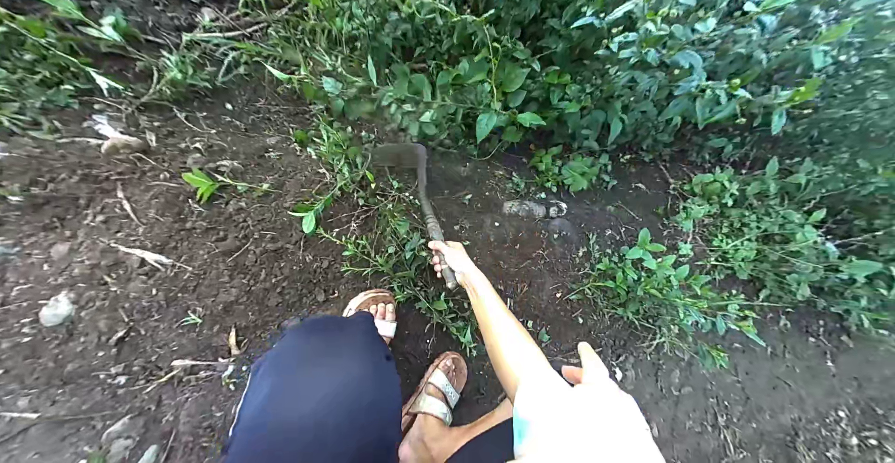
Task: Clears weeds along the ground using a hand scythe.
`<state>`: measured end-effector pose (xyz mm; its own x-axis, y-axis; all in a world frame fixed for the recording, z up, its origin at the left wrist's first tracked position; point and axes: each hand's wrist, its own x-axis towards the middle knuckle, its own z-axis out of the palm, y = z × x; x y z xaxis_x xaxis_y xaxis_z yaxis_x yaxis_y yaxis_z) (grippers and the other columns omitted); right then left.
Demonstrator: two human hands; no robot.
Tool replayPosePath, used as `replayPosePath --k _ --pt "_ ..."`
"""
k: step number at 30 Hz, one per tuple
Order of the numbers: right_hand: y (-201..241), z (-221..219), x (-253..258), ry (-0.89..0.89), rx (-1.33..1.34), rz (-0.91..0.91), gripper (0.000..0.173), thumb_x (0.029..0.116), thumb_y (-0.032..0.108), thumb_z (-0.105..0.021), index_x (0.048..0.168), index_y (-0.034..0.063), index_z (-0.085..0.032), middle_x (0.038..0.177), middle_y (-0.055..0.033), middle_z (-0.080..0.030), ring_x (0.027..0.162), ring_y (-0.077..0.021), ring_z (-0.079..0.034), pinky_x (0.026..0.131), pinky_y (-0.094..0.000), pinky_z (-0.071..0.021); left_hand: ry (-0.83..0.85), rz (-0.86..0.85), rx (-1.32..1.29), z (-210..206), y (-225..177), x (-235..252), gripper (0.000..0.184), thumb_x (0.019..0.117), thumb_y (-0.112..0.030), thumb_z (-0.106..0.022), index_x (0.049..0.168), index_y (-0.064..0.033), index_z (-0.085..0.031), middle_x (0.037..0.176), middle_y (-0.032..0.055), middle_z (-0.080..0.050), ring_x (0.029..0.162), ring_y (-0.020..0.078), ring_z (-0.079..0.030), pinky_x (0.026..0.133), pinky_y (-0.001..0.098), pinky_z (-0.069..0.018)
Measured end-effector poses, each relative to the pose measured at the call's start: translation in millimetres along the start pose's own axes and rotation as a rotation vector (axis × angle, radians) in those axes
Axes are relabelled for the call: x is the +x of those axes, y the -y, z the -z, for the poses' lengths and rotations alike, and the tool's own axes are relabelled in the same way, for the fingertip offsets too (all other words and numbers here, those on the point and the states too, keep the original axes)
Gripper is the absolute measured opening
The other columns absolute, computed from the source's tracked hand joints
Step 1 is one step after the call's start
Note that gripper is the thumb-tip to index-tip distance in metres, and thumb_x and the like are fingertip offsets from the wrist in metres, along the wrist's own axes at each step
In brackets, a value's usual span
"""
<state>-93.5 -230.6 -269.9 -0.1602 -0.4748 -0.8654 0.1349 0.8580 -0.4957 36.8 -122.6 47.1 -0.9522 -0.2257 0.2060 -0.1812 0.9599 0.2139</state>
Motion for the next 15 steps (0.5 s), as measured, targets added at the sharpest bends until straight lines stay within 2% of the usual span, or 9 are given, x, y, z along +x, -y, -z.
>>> replayPosePath --k 3,6,7,8,9,11,13,14,15 --pt "1 31 -28 -0.073 -0.064 0.067 0.027 0.1079 0.024 -0.057 0.119 -0.0009 -0.055 0.070 -0.0057 -0.059 0.052 -0.0135 -0.059 0.049 -0.0280 -0.0551 0.039 -0.034 -0.063 1 0 -1 0.029 0.1005 0.008 -0.043 0.090 0.0043 -0.070 0.087 0.0152 -0.072 0.088 0.0297 -0.074 0.097 0.0522 -0.0524" --pt "5 75 -54 -0.291 0.020 0.117 0.025 0.1075 0.024 -0.057 0.111 -0.0005 -0.057 0.067 -0.0043 -0.056 0.047 -0.0118 -0.054 0.045 -0.0263 -0.0509 0.067 -0.098 -0.089 7 6 -4 0.030 0.0993 0.012 -0.040 0.092 0.0058 -0.069 0.090 0.0160 -0.073 0.092 0.0306 -0.074 0.099 0.0520 -0.0527" --pt "9 90 -62 -0.383 0.068 0.139 0.025 0.1077 0.025 -0.057 0.110 -0.0004 -0.057 0.067 -0.0039 -0.055 0.047 -0.0112 -0.053 0.045 -0.0261 -0.0504 0.178 -0.140 -0.150 26 19 -8 0.032 0.0984 0.015 -0.037 0.102 0.0083 -0.069 0.103 0.0188 -0.073 0.104 0.0310 -0.072 0.105 0.0495 -0.0484" --pt "14 104 -68 -0.480 0.127 0.171 0.026 0.1080 0.025 -0.056 0.108 -0.0009 -0.056 0.067 -0.0039 -0.054 0.047 -0.0108 -0.052 0.044 -0.0262 -0.0506 0.413 -0.184 -0.211 60 38 -10 0.038 0.1001 0.016 -0.033 0.123 0.0117 -0.062 0.127 0.0221 -0.067 0.126 0.0295 -0.061 0.115 0.0428 -0.0370" --pt "19 115 -74 -0.572 0.196 0.214 0.026 0.1085 0.024 -0.055 0.107 -0.0016 -0.055 0.066 -0.0040 -0.053 0.046 -0.0110 -0.053 0.044 -0.0266 -0.0515 0.562 -0.239 -0.224 83 53 -10 0.041 0.1008 0.015 -0.031 0.135 0.0124 -0.055 0.141 0.0230 -0.059 0.138 0.0275 -0.052 0.119 0.0381 -0.0309" --pt "31 130 -79 -0.724 0.354 0.295 0.026 0.1101 0.025 -0.050 0.105 -0.0003 -0.051 0.065 -0.0035 -0.050 0.045 -0.0113 -0.052 0.045 -0.0276 -0.0528 0.640 -0.285 -0.214 101 61 -11 0.043 0.1021 0.013 -0.032 0.141 0.0114 -0.049 0.149 0.0222 -0.053 0.144 0.0260 -0.045 0.120 0.0357 -0.0292" --pt "45 128 -77 -0.815 0.502 0.333 0.026 0.1108 0.030 -0.046 0.105 0.0038 -0.047 0.069 -0.0040 -0.047 0.048 -0.0132 -0.051 0.047 -0.0310 -0.0528 0.416 -0.210 -0.253 66 40 -11 0.037 0.1017 0.012 -0.036 0.128 0.0082 -0.062 0.131 0.0198 -0.065 0.128 0.0282 -0.059 0.115 0.0429 -0.0367" --pt "46 123 -72 -0.816 0.551 0.332 0.027 0.1109 0.032 -0.044 0.111 0.0049 -0.046 0.075 -0.0048 -0.047 0.051 -0.0148 -0.051 0.051 -0.0331 -0.0534 0.163 -0.143 -0.284 23 17 -4 0.027 0.0977 0.013 -0.044 0.103 0.0066 -0.069 0.103 0.0190 -0.071 0.101 0.0316 -0.069 0.103 0.0503 -0.0449" --pt "43 116 -65 -0.796 0.559 0.315 0.030 0.1111 0.034 -0.042 0.115 0.0046 -0.046 0.078 -0.0060 -0.047 0.054 -0.0159 -0.052 0.053 -0.0346 -0.0540 0.058 -0.099 -0.258 -2 2 7 0.022 0.0966 0.011 -0.048 0.090 0.0042 -0.069 0.088 0.0175 -0.070 0.086 0.0323 -0.070 0.096 0.0544 -0.0481"
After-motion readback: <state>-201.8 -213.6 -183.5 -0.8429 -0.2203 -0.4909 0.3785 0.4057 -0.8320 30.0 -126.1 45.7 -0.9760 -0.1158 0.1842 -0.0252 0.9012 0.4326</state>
